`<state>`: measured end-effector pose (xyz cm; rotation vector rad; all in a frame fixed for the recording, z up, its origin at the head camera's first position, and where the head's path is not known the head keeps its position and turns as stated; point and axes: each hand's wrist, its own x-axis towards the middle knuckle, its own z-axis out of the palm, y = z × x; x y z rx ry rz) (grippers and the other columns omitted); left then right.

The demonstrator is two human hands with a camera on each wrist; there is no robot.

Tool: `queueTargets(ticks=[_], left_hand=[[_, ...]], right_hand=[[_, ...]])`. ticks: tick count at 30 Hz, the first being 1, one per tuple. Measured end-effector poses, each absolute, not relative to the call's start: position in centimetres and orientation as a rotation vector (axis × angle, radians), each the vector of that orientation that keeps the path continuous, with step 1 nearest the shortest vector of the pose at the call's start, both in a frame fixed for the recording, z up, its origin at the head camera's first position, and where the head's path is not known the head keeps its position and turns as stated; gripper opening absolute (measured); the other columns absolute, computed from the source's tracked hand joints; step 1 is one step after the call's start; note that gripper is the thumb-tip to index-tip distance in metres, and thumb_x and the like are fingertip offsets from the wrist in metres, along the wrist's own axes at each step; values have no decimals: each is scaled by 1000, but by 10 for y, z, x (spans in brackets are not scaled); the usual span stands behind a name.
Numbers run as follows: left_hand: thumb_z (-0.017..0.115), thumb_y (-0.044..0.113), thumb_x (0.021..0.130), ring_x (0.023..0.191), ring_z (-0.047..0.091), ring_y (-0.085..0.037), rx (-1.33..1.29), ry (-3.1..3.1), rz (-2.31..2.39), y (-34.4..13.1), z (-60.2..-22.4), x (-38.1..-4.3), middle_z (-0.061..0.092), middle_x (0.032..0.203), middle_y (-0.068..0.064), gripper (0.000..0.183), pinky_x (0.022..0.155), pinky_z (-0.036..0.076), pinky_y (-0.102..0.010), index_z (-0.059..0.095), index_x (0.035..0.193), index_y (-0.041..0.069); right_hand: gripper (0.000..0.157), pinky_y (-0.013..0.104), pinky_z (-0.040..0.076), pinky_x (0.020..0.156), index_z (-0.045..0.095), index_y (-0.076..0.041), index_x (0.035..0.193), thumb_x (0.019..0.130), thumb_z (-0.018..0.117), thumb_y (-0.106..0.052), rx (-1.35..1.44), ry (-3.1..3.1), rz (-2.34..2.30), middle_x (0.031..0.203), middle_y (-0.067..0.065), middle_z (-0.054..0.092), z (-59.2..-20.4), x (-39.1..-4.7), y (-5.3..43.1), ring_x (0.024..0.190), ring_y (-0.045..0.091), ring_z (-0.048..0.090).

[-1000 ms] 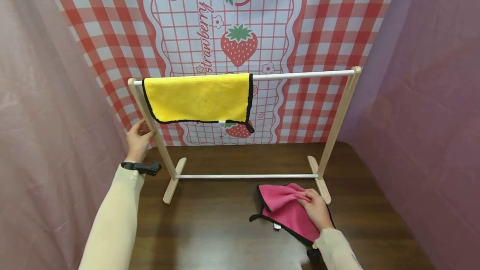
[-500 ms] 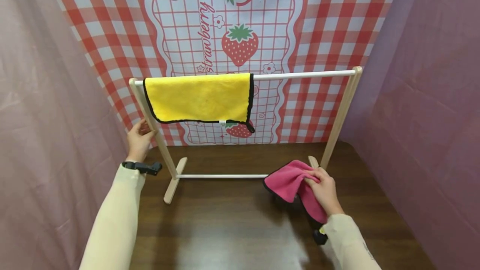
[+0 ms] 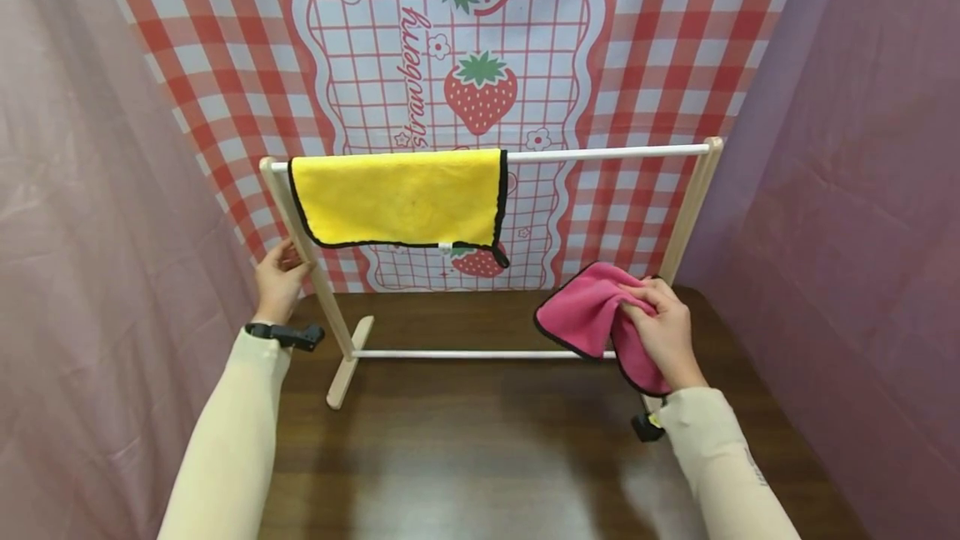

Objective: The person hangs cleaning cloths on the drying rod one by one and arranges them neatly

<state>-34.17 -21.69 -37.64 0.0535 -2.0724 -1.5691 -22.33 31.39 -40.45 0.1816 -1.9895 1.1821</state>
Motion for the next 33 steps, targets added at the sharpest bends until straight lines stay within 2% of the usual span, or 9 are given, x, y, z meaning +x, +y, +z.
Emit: queueTargets(ticks=[10, 18, 30, 33], left_hand=[[66, -10, 87, 112, 61, -36, 52, -2064, -1570, -215, -377, -343, 61, 120, -25, 51, 93, 54, -46, 57, 137, -3], [65, -9, 88, 112, 61, -36, 65, -2085, -1538, -215, -377, -342, 61, 121, -24, 52, 92, 54, -46, 56, 138, -2], [65, -8, 88, 112, 61, -35, 82, -2085, -1533, -216, -377, -344, 62, 121, -24, 50, 93, 54, -46, 57, 137, -1], [65, -9, 88, 112, 62, -35, 76, -2079, -1542, -216, -377, -344, 62, 121, -24, 50, 93, 54, -47, 58, 137, -1]], right_hand=[[17, 11, 44, 86, 73, 14, 94, 77, 73, 19, 283, -1831, 1165, 91, -21, 63, -341, -232, 307, 99, -1, 57], [17, 13, 46, 82, 70, 19, 94, 78, 67, 22, 373, -1704, 1170, 89, -19, 63, -289, -238, 298, 92, 3, 58], [13, 17, 46, 82, 74, 13, 94, 82, 69, 12, 394, -1585, 1119, 88, -17, 64, -224, -243, 270, 90, 3, 57], [12, 20, 39, 87, 75, 8, 95, 84, 70, 7, 366, -1580, 1076, 87, -21, 61, -216, -254, 272, 93, 1, 57]])
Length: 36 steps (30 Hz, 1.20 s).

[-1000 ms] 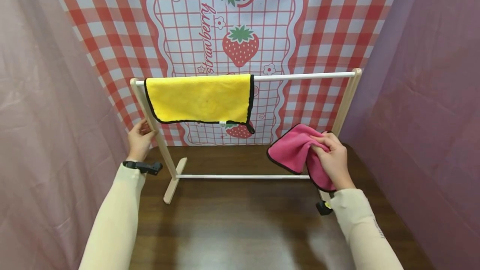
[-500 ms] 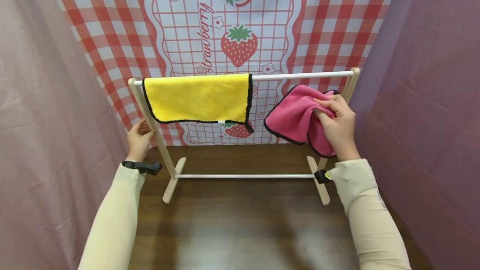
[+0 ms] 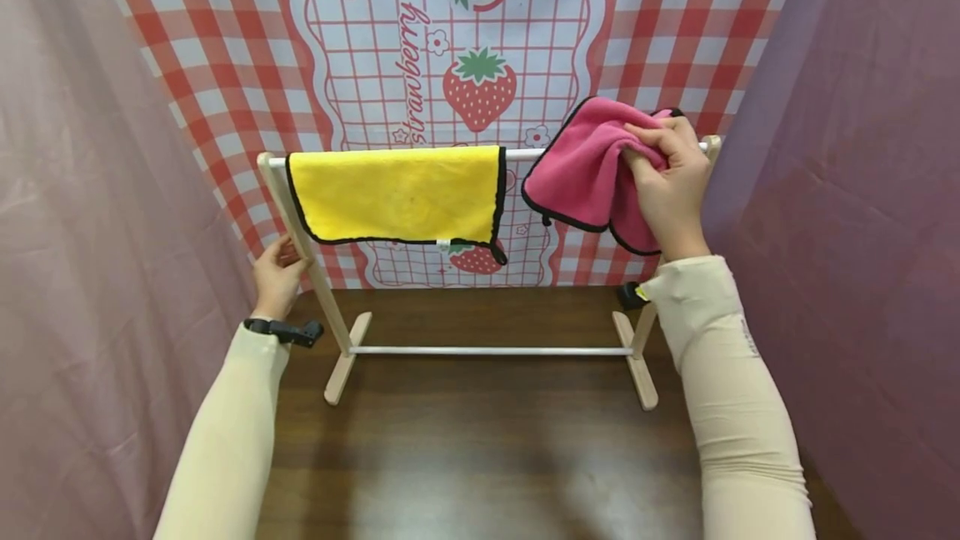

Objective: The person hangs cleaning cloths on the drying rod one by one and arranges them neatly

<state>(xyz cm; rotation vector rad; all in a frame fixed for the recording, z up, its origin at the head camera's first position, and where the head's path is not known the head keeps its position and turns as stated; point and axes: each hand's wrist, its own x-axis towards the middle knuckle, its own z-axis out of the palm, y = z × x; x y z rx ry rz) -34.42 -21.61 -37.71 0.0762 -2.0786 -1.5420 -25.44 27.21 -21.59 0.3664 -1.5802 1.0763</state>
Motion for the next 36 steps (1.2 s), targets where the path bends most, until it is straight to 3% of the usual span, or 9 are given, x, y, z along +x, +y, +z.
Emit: queueTargets(ticks=[4, 8, 15, 17, 22, 24, 32, 36], left_hand=[[65, -9, 88, 112, 62, -35, 69, -2070, -1551, -216, -377, -344, 62, 120, -24, 49, 93, 54, -47, 58, 136, -2], [65, -9, 88, 112, 62, -36, 67, -2067, -1551, -216, -377, -343, 62, 120, -24, 49, 93, 54, -47, 58, 135, -2], [64, -9, 88, 114, 61, -36, 71, -2071, -1555, -215, -377, -342, 61, 122, -24, 49, 94, 54, -47, 58, 136, -2], [64, -9, 88, 114, 61, -36, 71, -2073, -1556, -215, -377, -343, 61, 122, -24, 50, 94, 53, -47, 58, 136, -2], [64, -10, 87, 114, 61, -36, 73, -2069, -1558, -216, -377, -344, 61, 122, -24, 51, 95, 53, -47, 57, 137, -2], [64, -10, 87, 114, 60, -36, 73, -2067, -1561, -216, -377, -344, 61, 122, -24, 51, 95, 53, -47, 57, 137, -2], [65, -9, 88, 115, 60, -36, 71, -2079, -1565, -217, -376, -343, 61, 123, -24, 51, 96, 53, -47, 57, 138, -2], [65, -10, 87, 113, 60, -35, 84, -2065, -1571, -215, -375, -344, 61, 121, -24, 50, 95, 53, -45, 58, 136, -2]], right_hand=[[13, 21, 40, 90, 78, 2, 98, 88, 72, -3, 327, -1602, 1024, 90, -23, 59, -206, -271, 276, 98, 4, 58], [17, 18, 42, 85, 79, -6, 102, 91, 71, -17, 193, -1691, 987, 92, -25, 56, -197, -282, 274, 99, 2, 57], [16, 18, 42, 82, 76, 5, 96, 91, 70, -10, 250, -1704, 941, 86, -24, 45, -195, -308, 273, 88, -5, 47], [18, 23, 42, 85, 75, 6, 96, 93, 68, -10, 246, -1749, 885, 87, -19, 46, -195, -313, 274, 90, 4, 51], [23, 52, 32, 95, 71, 10, 105, 97, 62, -10, 253, -1939, 716, 101, 23, 55, -201, -324, 278, 105, 41, 51], [26, 60, 28, 95, 69, 10, 109, 100, 59, -12, 270, -2027, 656, 109, 32, 52, -205, -327, 280, 109, 46, 47], [31, 68, 25, 93, 61, 14, 100, 102, 44, -12, 348, -2348, 500, 114, 32, 46, -212, -328, 294, 111, 51, 38], [38, 70, 24, 95, 61, 12, 104, 102, 37, -17, 378, -2478, 402, 117, 30, 47, -208, -323, 302, 113, 52, 36]])
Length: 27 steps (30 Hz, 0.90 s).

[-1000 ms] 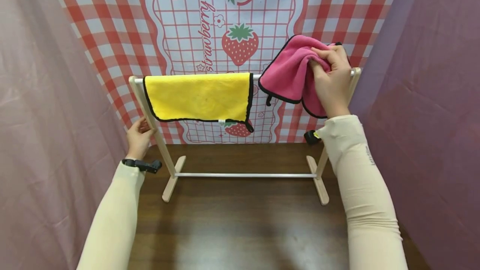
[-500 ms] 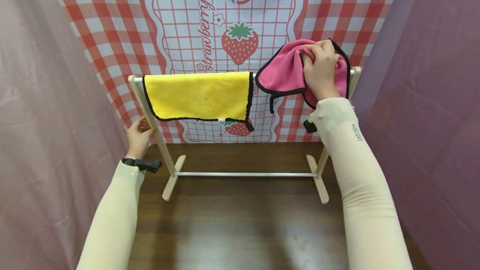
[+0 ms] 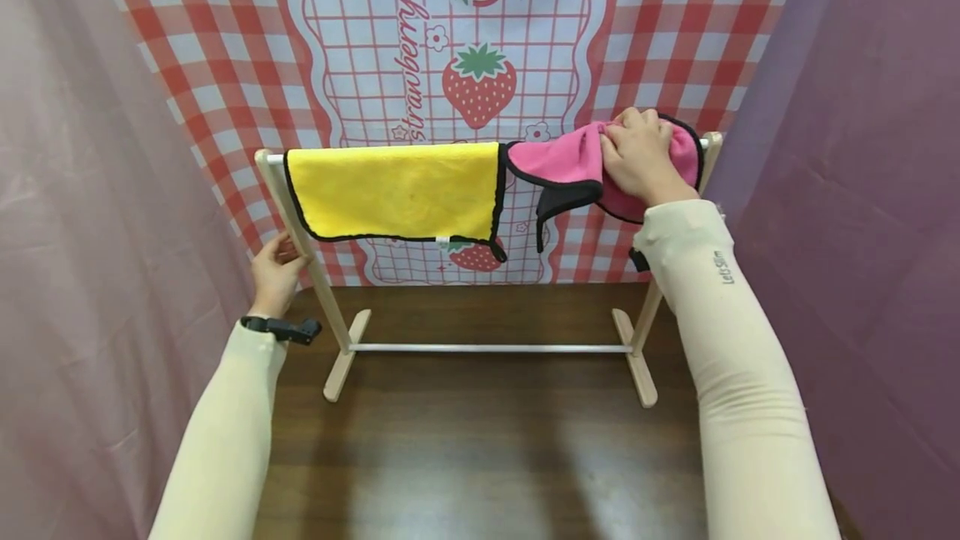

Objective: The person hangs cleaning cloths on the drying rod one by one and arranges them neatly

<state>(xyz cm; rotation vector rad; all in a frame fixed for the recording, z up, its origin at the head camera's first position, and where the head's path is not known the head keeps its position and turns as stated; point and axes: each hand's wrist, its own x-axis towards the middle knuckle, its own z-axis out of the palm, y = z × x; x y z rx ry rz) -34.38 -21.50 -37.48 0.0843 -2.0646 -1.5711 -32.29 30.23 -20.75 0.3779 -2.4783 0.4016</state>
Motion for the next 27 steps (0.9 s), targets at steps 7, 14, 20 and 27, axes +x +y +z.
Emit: queueTargets(ticks=[7, 14, 20, 27], left_hand=[[63, -9, 88, 114, 61, -35, 129, -2068, -1539, -209, -371, -341, 62, 122, -24, 50, 95, 54, -45, 58, 137, -1], [58, -11, 87, 117, 58, -36, 185, -2013, -1553, -200, -374, -334, 61, 127, -24, 51, 98, 51, -46, 56, 137, -3], [59, -14, 81, 119, 54, -36, 200, -1836, -1668, -187, -379, -324, 56, 130, -24, 54, 103, 47, -45, 50, 134, -6], [63, -16, 79, 109, 51, -29, 143, -1653, -1754, -151, -383, -302, 52, 114, -14, 54, 87, 46, -26, 47, 129, -5]], right_hand=[[51, 68, 22, 97, 62, 11, 116, 102, 26, -23, 379, -2550, 415, 120, 28, 46, -205, -319, 306, 116, 50, 33], [53, 68, 22, 97, 63, 10, 114, 102, 23, -23, 388, -2566, 416, 121, 28, 46, -205, -318, 305, 116, 50, 33], [54, 67, 22, 97, 62, 10, 115, 103, 22, -24, 371, -2590, 406, 122, 27, 46, -203, -316, 304, 117, 49, 33], [55, 66, 21, 100, 61, 10, 118, 104, 22, -26, 349, -2619, 406, 127, 27, 45, -202, -317, 304, 119, 48, 32]])
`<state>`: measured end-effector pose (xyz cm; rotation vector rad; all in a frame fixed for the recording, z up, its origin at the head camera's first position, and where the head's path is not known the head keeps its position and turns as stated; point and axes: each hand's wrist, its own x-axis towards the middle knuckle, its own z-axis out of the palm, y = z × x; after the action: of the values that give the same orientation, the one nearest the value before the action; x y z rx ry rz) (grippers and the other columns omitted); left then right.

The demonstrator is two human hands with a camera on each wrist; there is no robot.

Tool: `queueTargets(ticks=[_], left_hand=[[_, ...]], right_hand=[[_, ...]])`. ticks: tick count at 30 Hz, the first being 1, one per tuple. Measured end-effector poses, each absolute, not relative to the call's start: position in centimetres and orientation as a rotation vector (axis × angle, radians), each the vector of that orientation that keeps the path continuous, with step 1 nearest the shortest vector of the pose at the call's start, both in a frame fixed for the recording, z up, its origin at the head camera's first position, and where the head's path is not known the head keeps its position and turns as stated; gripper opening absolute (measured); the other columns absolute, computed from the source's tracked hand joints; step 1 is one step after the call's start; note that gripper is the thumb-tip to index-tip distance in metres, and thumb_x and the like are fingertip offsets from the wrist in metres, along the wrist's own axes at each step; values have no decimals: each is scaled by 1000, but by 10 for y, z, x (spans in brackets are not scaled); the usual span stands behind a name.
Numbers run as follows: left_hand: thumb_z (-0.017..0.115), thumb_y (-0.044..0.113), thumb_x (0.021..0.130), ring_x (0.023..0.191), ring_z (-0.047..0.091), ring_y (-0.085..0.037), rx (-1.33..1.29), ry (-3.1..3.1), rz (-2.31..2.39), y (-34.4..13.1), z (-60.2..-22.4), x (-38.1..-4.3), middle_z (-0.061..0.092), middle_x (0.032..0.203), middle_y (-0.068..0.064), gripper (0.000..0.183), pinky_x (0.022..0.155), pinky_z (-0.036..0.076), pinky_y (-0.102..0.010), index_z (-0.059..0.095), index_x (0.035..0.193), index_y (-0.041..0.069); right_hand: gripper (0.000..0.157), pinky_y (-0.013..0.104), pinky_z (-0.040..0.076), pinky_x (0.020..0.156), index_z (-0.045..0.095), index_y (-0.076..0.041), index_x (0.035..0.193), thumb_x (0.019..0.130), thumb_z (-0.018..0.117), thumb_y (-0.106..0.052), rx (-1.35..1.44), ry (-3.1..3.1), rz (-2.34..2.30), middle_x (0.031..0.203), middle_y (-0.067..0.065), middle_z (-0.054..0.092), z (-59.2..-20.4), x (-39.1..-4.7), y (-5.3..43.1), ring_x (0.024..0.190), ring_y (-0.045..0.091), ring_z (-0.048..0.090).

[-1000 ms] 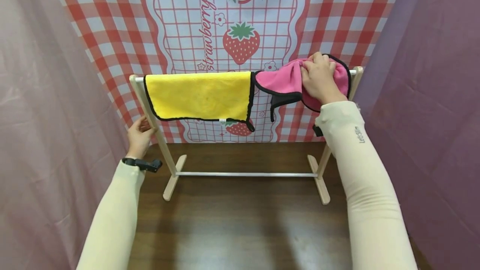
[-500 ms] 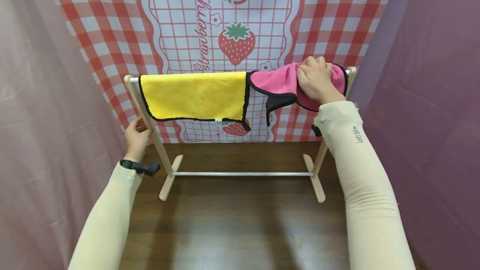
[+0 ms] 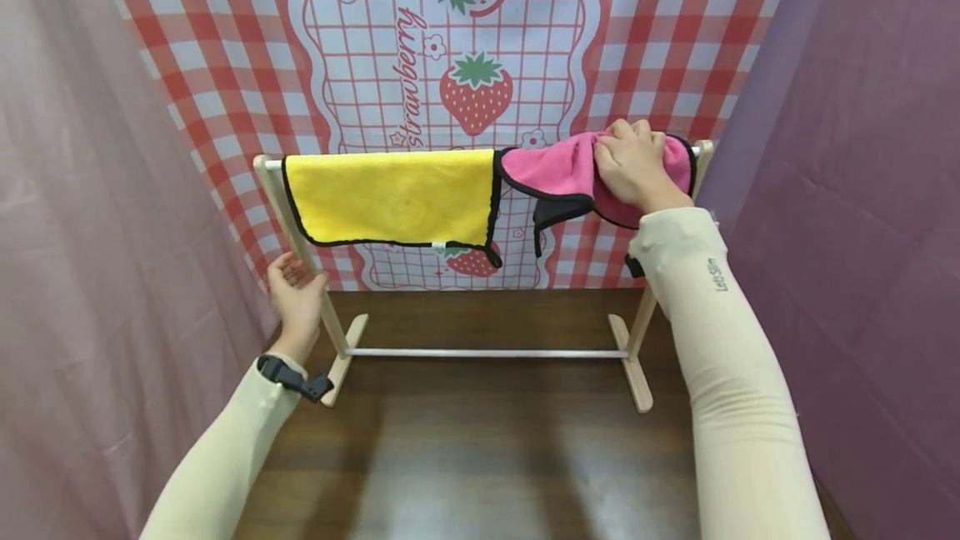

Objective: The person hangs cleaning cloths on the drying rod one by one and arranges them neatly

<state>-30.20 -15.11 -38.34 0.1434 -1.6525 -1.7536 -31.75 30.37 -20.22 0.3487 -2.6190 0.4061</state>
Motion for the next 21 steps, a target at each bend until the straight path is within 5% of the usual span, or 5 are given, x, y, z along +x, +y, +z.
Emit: queueTargets(ticks=[3, 10, 21], left_hand=[[64, -16, 79, 106, 50, -26, 32, -1643, -1810, -125, -381, -290, 52, 112, -18, 52, 84, 46, -25, 48, 127, -7], [71, -6, 85, 107, 54, -33, -279, -1771, -1823, -60, -370, -265, 58, 113, -20, 42, 91, 50, -46, 54, 123, -6], [73, -8, 83, 103, 59, -40, -606, -1775, -1848, 30, -360, -255, 60, 112, -27, 35, 90, 53, -53, 62, 117, -8]], right_hand=[[56, 66, 21, 101, 60, 10, 120, 104, 21, -26, 341, -2624, 411, 128, 27, 44, -203, -317, 305, 120, 49, 31], [55, 65, 21, 100, 61, 10, 119, 104, 22, -26, 342, -2610, 426, 127, 27, 46, -204, -315, 303, 119, 48, 32], [54, 66, 22, 99, 62, 9, 119, 104, 23, -25, 347, -2599, 404, 125, 26, 46, -204, -314, 303, 119, 48, 33]])
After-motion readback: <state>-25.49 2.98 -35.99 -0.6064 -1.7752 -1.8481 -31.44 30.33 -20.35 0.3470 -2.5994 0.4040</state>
